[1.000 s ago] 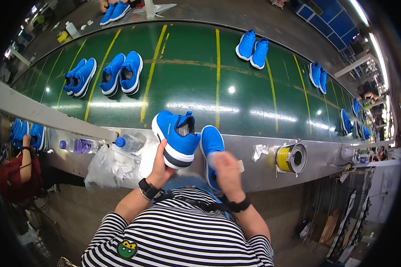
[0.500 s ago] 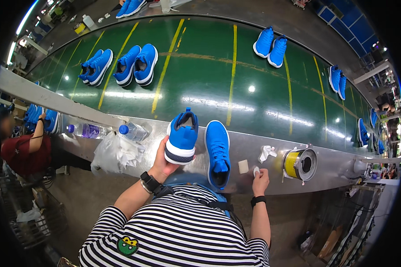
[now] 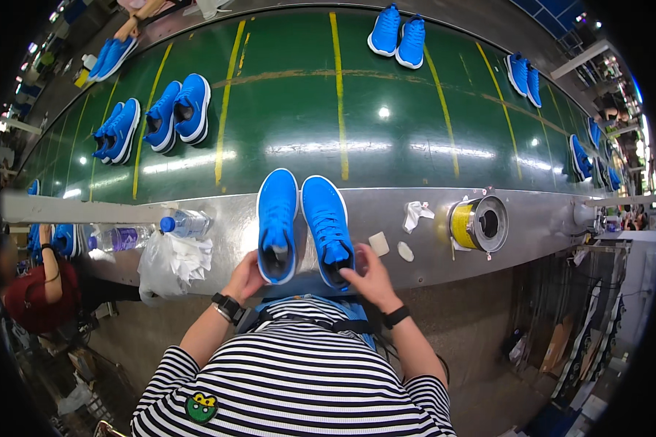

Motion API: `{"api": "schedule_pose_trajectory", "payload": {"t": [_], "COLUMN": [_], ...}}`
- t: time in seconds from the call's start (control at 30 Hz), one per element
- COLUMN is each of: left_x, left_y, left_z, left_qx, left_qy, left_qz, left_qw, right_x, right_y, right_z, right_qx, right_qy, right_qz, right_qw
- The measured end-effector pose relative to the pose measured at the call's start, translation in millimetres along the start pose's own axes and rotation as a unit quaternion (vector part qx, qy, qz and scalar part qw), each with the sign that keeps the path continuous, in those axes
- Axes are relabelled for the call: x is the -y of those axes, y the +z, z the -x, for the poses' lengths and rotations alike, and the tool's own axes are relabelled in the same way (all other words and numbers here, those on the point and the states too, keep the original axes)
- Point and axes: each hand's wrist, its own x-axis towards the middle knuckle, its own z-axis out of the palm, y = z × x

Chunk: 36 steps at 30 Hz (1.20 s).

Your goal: Cleaning and inspecting the soles and midsoles of blue sneakers using a cleaning cloth or applicator on an assembly line.

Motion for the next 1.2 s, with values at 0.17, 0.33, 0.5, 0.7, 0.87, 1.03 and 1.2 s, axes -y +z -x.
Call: {"api": "schedule_pose_trajectory", "payload": {"t": [0.17,0.33,0.5,0.7,0.87,1.03,1.2], "left_x": [8,31,17,28,-17,-64,-119], "left_y": [26,4,1,4,80,105,128], "left_z": [11,-29,-13,-12,2,-33,-69], "left_qx": [-0.058,-0.058,-0.025,0.006,0.077,-0.001,-0.09], "left_qy": [0.165,0.218,0.241,0.154,0.037,0.237,0.258], "left_qz": [-0.256,-0.496,-0.474,-0.559,-0.448,-0.5,-0.691], "left_qw": [0.951,0.838,0.846,0.815,0.89,0.833,0.669], "right_x": [-15,4,49,50,87,136,101], "right_y": [22,55,47,59,-3,-137,-350], "right_z": [-8,-8,11,14,-36,-115,-180], "right_qx": [-0.033,-0.041,-0.099,0.181,0.226,0.067,-0.115], "right_qy": [0.039,-0.066,-0.205,-0.215,-0.196,-0.292,-0.205], "right_qz": [0.011,0.149,0.187,0.455,0.445,0.477,0.577], "right_qw": [0.999,0.986,0.956,0.845,0.844,0.826,0.782]}}
